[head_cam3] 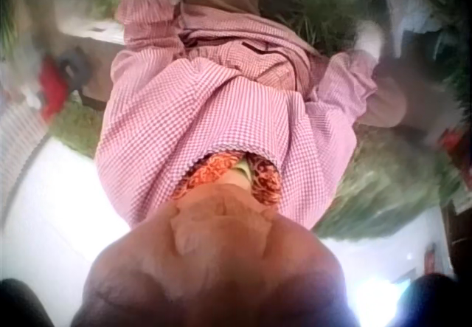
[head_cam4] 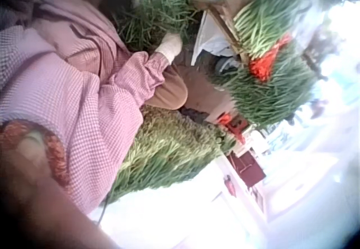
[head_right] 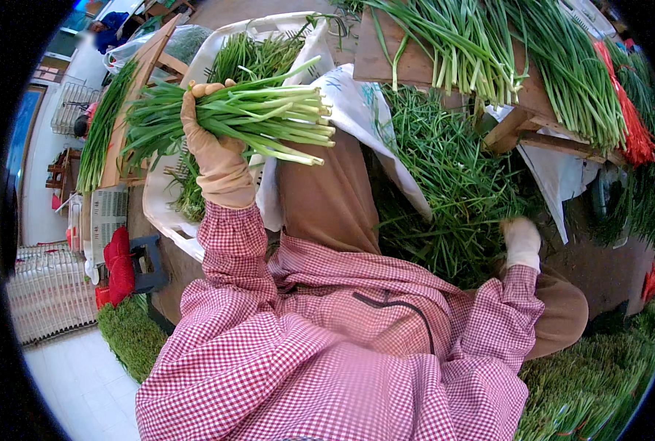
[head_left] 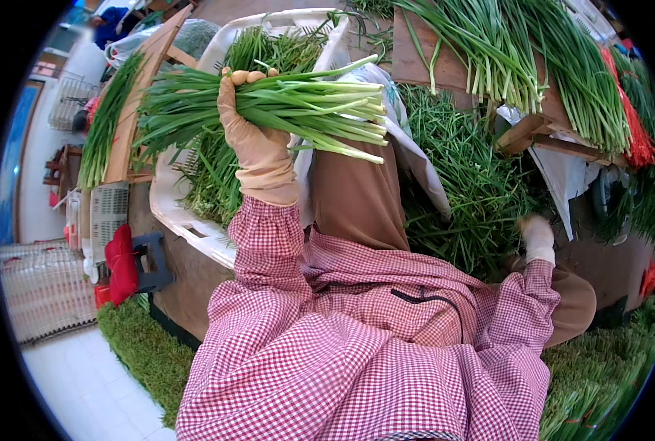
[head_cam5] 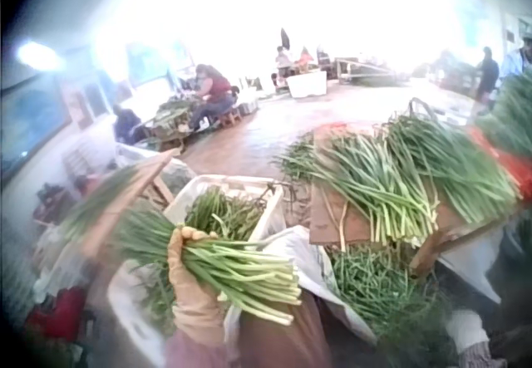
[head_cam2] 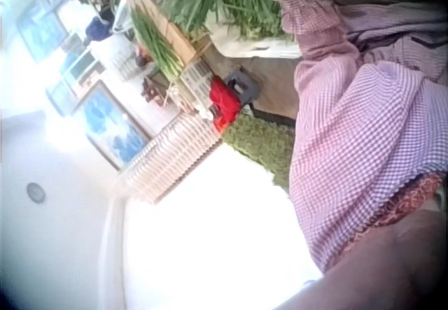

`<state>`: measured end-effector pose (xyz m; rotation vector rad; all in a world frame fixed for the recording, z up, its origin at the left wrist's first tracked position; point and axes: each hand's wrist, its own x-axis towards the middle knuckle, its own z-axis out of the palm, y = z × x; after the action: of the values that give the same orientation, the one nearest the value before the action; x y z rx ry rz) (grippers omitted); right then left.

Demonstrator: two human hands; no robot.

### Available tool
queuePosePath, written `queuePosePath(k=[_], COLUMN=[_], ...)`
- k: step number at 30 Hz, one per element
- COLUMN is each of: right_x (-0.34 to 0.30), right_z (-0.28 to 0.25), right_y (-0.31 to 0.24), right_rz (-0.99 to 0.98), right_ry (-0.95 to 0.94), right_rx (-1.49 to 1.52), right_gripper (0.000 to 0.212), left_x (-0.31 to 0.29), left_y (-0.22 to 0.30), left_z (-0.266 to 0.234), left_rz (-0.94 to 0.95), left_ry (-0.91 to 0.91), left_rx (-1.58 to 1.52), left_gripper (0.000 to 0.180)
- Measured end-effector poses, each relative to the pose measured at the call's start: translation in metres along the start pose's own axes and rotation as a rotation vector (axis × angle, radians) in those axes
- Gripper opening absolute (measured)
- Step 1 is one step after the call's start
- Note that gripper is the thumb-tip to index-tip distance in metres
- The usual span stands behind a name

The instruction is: The person peels away outer leaves to clean a bundle of green onions, removes loose debris by hand, and secures the bundle with a red tie.

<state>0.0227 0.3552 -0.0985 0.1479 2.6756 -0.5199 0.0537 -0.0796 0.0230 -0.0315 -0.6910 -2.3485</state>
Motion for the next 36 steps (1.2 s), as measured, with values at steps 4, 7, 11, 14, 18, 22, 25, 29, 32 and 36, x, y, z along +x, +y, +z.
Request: queuePosePath(k=[4, 7, 11, 14, 18, 22, 25, 29, 32, 36], right_x=[-0.028, -0.067, -0.096, -0.093, -0.076, -0.068, -0.069, -0.081, -0.081, -0.079], right_z=[-0.007, -0.053, -0.084, -0.072, -0.053, -0.035, -0.038, -0.050, -0.055, -0.074], right_y=[-0.041, -0.121, -0.193, -0.205, -0.196, -0.185, -0.173, -0.176, -0.170, -0.147], right_rz=[-0.239, -0.878, -1.139, -1.032, -0.955, -0.891, -0.793, -0.782, -0.764, -0.594], right_ry=[0.043, 0.460, 0.481, 0.413, 0.293, 0.283, 0.024, -0.346, -0.355, -0.394], right_rx=[0.301, 0.455, 0.310, 0.086, 0.239, 0.406, 0.690, 1.310, 1.221, 1.168], right_gripper=[0.047, 0.055, 0.107, 0.112, 0.104, 0.089, 0.070, 0.055, 0.043, 0.039], left_x=[-0.007, -0.017, -0.034, -0.042, -0.045, -0.044, -0.044, -0.039, -0.041, -0.040], left_y=[-0.003, -0.022, -0.034, -0.041, -0.047, -0.053, -0.062, -0.069, -0.072, -0.094], left_z=[0.010, 0.034, 0.060, 0.083, 0.097, 0.106, 0.115, 0.128, 0.143, 0.169], left_rz=[-0.013, -0.025, -0.006, 0.000, -0.069, -0.202, -0.286, -0.327, -0.429, -0.545], left_ry=[-0.046, -0.096, -0.196, -0.287, -0.377, -0.392, -0.386, -0.419, -0.427, -0.447], left_rx=[-0.035, 0.015, 0.076, 0.096, 0.159, 0.088, 0.066, 0.059, 0.056, 0.019], left_gripper=[0.013, 0.015, 0.021, 0.026, 0.032, 0.030, 0.029, 0.028, 0.028, 0.028])
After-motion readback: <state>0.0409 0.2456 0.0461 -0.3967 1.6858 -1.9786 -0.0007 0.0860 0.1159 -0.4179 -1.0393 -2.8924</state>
